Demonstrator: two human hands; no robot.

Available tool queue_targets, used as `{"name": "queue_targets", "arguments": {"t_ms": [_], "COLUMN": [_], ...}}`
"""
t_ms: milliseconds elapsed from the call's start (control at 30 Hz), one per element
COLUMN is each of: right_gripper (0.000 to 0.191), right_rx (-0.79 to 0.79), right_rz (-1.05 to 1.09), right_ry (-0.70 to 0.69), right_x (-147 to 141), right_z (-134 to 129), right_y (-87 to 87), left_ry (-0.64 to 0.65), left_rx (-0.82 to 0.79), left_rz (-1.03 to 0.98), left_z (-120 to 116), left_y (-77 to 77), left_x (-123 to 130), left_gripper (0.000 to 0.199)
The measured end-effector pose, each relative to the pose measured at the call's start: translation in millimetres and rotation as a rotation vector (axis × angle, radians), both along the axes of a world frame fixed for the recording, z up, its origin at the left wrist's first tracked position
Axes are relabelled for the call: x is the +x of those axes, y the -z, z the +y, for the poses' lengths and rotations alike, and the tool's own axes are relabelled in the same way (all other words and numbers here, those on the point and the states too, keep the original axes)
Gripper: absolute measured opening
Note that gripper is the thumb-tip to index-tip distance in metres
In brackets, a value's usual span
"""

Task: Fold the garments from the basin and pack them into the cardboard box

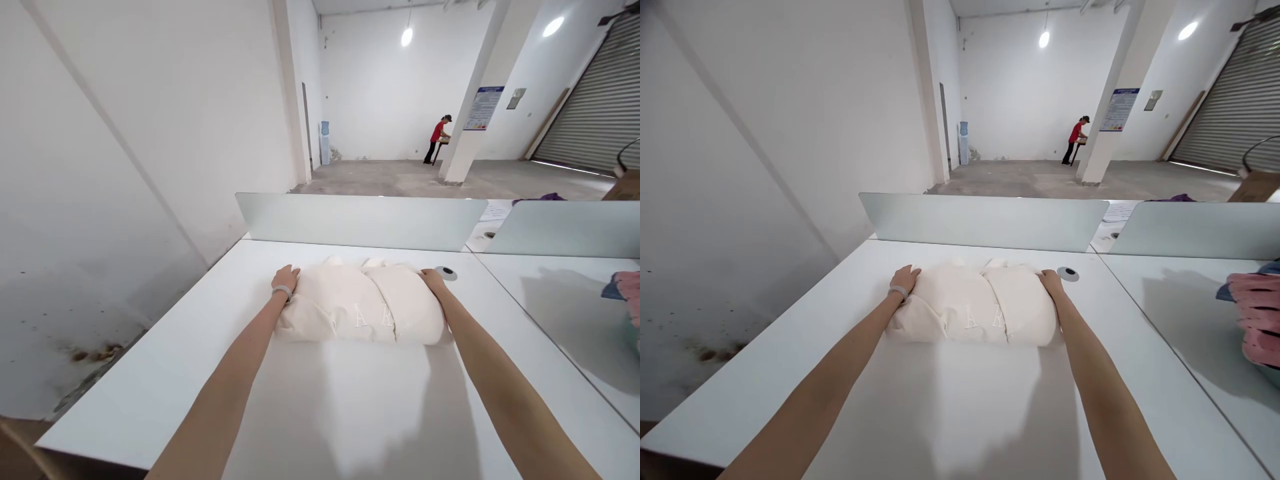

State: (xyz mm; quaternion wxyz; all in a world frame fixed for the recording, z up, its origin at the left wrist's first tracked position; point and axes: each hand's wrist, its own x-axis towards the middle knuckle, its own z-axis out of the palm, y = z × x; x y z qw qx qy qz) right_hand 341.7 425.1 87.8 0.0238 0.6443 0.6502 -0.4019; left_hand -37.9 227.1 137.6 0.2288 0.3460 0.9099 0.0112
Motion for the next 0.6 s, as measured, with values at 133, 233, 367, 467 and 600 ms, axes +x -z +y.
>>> {"name": "queue_targets", "arguments": {"t_ms": [133,233,367,467,600], "right_gripper": [0.019,0.026,0.03,0.04,0.044], "right_rx": [0.03,0.049,0.067,0.066,0.098], "right_rz": [-0.052,-0.061,-0.067,-0.036,0.078], "right_ry": [-0.063,-0.064,-0.052,-0.04,0.039], "right_x": [8.7,9.9,8.5,21.6,73.5], "right_z": [7.8,13.4,10.3,3.6,-15.3], "right_y": [8.7,7.9,6.8,-3.4,-40.7], "left_ry": [-0.008,-0.015,-0.029,-0.04,-0.025], "left_rx": [-0.01,0.015,0.023,0.024,0.146], "left_rz": [-0.015,-0.018,-0.048,-0.082,-0.166], "left_z": [-4.3,2.2,8.7,-1.2,-48.9], "left_y": [14.6,13.4,10.3,2.2,-31.8], "left_x": [-12.5,-23.3,-20.9,-17.9,-31.6], "left_gripper": [0.042,0.045,0.049,0.054,0.057]}}
